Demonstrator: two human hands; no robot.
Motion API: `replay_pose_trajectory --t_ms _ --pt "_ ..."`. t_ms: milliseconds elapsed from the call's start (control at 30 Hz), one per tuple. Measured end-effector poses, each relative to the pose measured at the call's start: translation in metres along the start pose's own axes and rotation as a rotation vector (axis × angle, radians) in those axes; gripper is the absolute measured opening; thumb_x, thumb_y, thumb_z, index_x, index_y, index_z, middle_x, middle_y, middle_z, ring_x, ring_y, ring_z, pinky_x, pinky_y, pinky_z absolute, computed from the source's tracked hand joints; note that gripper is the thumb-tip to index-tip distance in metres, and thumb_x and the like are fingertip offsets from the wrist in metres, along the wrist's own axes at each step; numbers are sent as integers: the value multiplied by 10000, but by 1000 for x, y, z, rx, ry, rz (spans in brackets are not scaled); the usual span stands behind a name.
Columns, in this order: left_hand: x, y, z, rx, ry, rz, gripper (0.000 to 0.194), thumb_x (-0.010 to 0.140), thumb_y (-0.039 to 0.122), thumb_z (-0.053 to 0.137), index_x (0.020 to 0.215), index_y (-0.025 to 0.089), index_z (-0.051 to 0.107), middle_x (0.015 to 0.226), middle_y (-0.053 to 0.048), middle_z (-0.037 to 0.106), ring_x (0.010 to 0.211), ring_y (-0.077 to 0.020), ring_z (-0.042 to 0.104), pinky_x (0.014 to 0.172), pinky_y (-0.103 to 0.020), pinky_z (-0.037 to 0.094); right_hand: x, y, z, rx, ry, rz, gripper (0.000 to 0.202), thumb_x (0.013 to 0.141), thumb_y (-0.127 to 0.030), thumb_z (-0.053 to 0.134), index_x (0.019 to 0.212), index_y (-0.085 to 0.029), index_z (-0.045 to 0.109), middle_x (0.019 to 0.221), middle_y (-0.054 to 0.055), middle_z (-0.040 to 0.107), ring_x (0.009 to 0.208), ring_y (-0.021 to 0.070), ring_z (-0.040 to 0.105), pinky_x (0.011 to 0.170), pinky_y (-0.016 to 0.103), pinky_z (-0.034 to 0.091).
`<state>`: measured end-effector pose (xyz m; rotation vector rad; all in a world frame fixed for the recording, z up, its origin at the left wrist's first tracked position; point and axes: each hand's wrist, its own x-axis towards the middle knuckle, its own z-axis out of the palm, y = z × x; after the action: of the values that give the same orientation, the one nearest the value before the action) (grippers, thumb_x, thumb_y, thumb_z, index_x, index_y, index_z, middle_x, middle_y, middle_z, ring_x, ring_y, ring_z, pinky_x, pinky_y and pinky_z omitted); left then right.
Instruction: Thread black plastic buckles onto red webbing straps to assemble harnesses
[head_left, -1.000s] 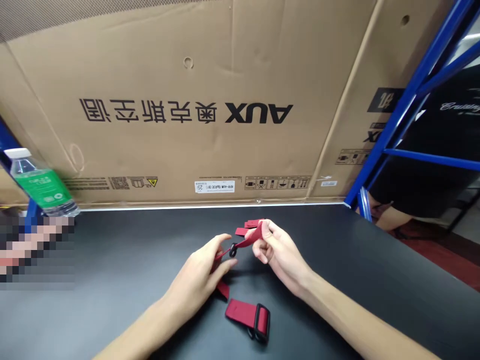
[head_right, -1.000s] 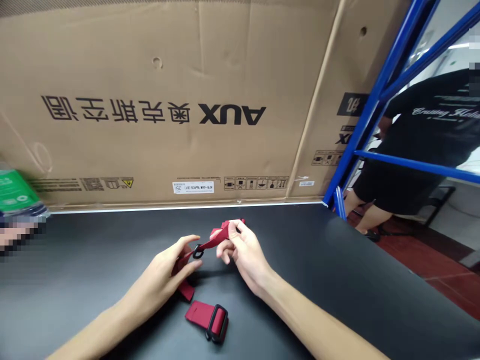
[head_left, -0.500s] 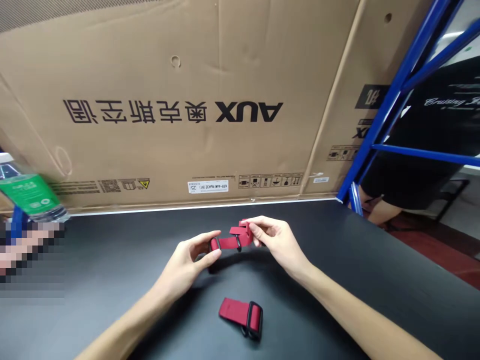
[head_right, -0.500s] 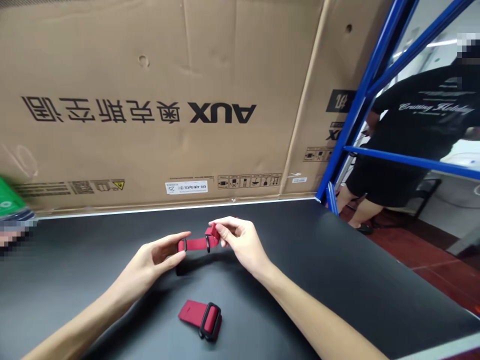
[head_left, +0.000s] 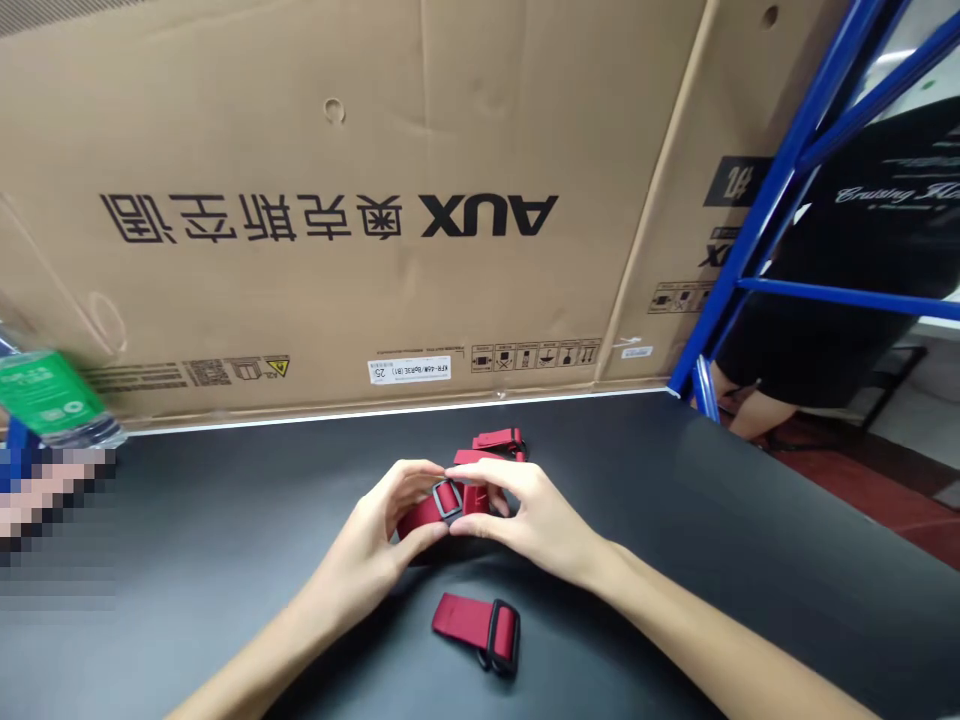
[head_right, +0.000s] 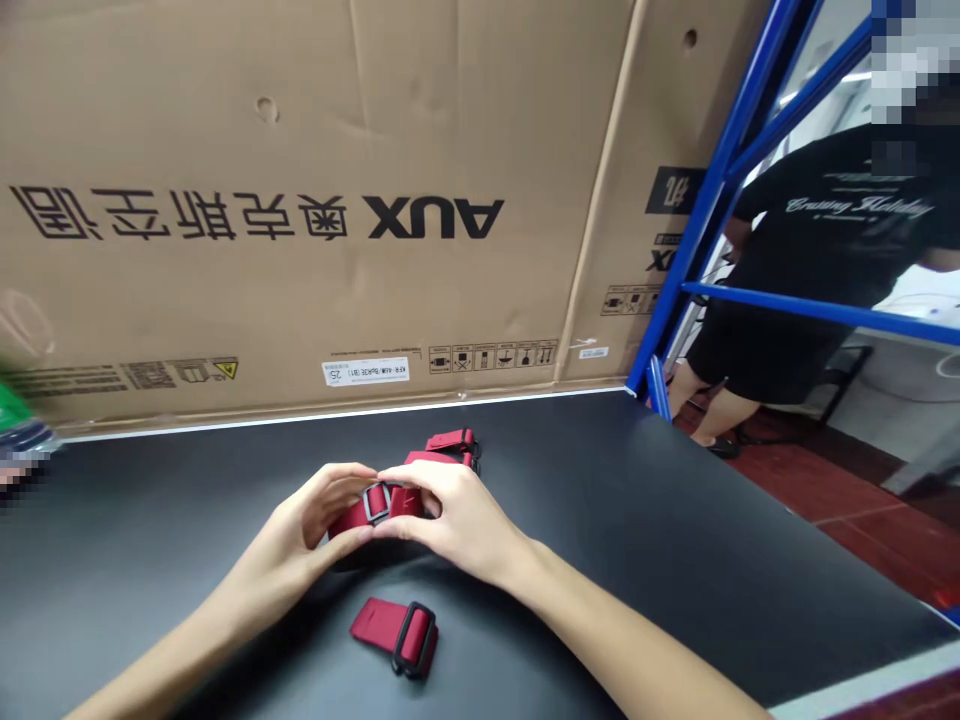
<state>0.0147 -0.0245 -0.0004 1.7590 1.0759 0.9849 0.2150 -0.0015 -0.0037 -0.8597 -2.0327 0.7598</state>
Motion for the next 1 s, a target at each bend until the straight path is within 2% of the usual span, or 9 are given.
replay_pose_trajectory --t_ms 233,367,467,567,700,867,933,1000 --pt "-2 -9 -1 266 -50 109 307 916 361 483 1202 251 504 1168 -86 705 1076 -257 664 922 -365 528 0 -1 -2 -143 2 -31 288 816 -390 737 1001 -170 728 694 -11 630 570 119 499 575 242 406" --pt "-1 -8 -3 325 -51 114 268 936 321 422 1184 253 498 1112 -63 716 1032 -233 676 913 -346 522 1 -3 -7 -254 -16 -71 290 841 -433 707 958 -168 710 637 -32 579 545 110 480 554 235 375" --pt "0 -5 -5 362 -81 88 236 931 302 413 1130 243 525 1072 -58 716 992 -225 678 879 -334 528 2 -2 -9 -306 -32 -64 269 808 -402 747 937 -169 706 617 -48 539 541 105 467 549 231 353" --pt "1 -2 -8 403 -44 83 214 932 277 405 1073 236 561 1004 -39 719 898 -200 679 831 -301 523 3 0 -10 -306 -32 -54 249 789 -365 770 931 -171 706 612 -57 509 545 103 454 555 235 340" --pt "1 -5 -11 454 -22 131 236 911 300 448 1080 242 602 968 -24 721 835 -193 673 777 -284 517 3 1 -11 -124 -44 22 246 805 -310 753 997 -171 690 631 -65 483 569 105 461 577 241 373" --pt "2 -13 -7 482 -74 115 357 905 424 521 1194 221 574 1061 -71 711 894 -229 662 829 -335 517 2 -3 -11 284 -155 76 613 681 -313 850 1206 -219 548 845 -32 599 803 149 600 833 309 487" --pt "2 -13 -5 465 -101 106 323 929 411 487 1183 232 577 1052 -60 715 897 -222 664 839 -333 514 2 -4 -12 435 -187 68 600 707 -295 831 1207 -234 505 960 -2 621 907 156 626 919 338 486" --pt "2 -13 -5 453 -98 102 311 927 379 478 1188 235 569 1036 -53 717 891 -217 667 825 -326 518 3 -3 -12 537 -169 67 464 785 -303 767 1161 -230 504 1033 31 632 970 158 637 950 351 487"
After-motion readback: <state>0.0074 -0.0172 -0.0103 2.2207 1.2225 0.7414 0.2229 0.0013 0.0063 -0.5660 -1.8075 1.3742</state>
